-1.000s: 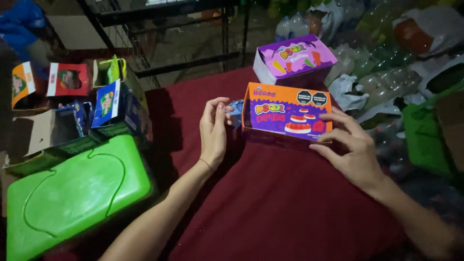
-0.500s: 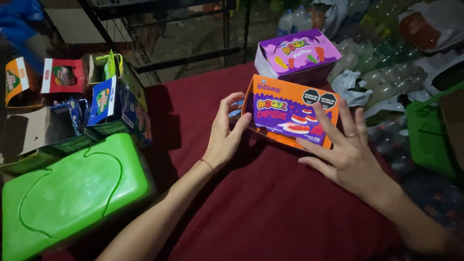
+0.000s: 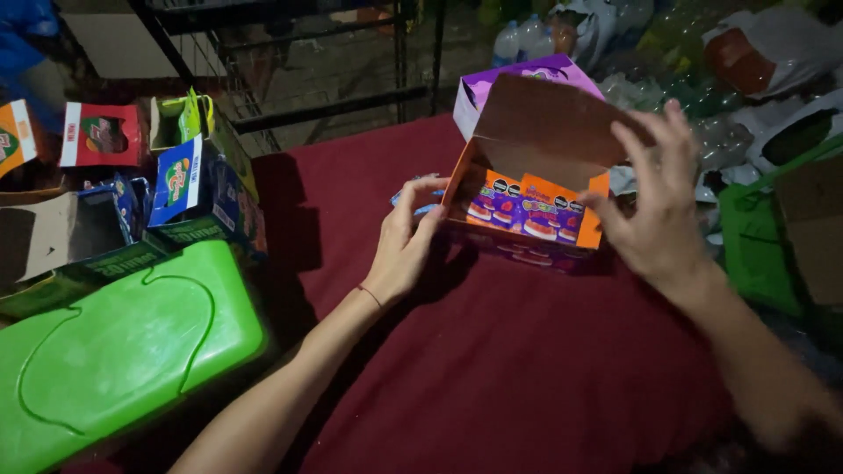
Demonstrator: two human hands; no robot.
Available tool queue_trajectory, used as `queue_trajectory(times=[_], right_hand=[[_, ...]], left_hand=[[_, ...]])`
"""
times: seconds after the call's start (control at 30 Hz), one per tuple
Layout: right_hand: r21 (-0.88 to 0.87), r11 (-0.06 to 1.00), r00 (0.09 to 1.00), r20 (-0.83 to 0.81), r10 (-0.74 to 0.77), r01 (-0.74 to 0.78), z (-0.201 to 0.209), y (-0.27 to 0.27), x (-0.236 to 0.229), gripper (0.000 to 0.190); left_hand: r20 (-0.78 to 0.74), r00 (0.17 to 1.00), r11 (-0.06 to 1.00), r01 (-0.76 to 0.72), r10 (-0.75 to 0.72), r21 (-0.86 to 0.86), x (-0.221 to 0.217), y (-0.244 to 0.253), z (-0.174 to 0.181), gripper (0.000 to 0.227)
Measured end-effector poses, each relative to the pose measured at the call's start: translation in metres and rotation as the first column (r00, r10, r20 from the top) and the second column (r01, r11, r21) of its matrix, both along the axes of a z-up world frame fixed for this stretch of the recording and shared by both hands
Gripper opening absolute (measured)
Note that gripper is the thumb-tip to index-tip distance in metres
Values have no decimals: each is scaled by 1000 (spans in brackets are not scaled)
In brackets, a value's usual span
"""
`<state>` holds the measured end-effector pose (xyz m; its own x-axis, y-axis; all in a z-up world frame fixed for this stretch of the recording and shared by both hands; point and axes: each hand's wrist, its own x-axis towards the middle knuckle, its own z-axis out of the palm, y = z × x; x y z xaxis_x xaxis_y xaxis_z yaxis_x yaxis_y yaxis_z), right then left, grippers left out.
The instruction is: Cleaning individual snack packets with a cloth and placing them into a cardboard box.
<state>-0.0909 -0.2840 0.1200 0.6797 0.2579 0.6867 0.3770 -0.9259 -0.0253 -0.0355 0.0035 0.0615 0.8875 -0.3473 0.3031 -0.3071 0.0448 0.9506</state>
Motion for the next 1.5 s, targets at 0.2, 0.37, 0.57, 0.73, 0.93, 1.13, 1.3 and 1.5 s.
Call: queue_trajectory(times=[0.2, 0.37, 0.57, 0.73, 0.93, 1.13, 1.3, 1.5], right_hand=[[-24, 979, 975, 101, -199, 202, 10, -16, 11, 42], [-229, 938, 917, -247, -314, 259, 11, -14, 29, 71], [-456, 890, 832, -489, -263, 13, -3, 0, 50, 93], [-512, 856, 804, -477, -355, 74, 11, 16, 56, 72], [-374, 917, 537, -749, -387, 139, 42, 62, 59, 33], [-526, 850, 519, -735, -436, -31, 18, 60, 86, 25], [-468, 883, 434, -791, -430, 22, 48, 69, 71, 36], [-241, 970, 596, -783, -177, -29, 89, 51, 66, 10]], left_hand=[[-6, 998, 997, 70, -70, -19, -4, 0, 5, 27], [-34, 996, 996, 85, -84, 35, -4, 1, 6, 30], [83, 996, 995, 36, -44, 93, 4, 0, -7, 33], [276, 958, 965, -144, 81, 217, 4, 0, -15, 28], [478, 875, 702, -388, 77, 597, 6, -5, -28, 25], [501, 863, 548, -450, 65, 705, 4, -11, -34, 31], [514, 852, 506, -489, 100, 711, 7, -13, -41, 48], [666, 741, 413, -635, 85, 653, 8, -13, -54, 53]])
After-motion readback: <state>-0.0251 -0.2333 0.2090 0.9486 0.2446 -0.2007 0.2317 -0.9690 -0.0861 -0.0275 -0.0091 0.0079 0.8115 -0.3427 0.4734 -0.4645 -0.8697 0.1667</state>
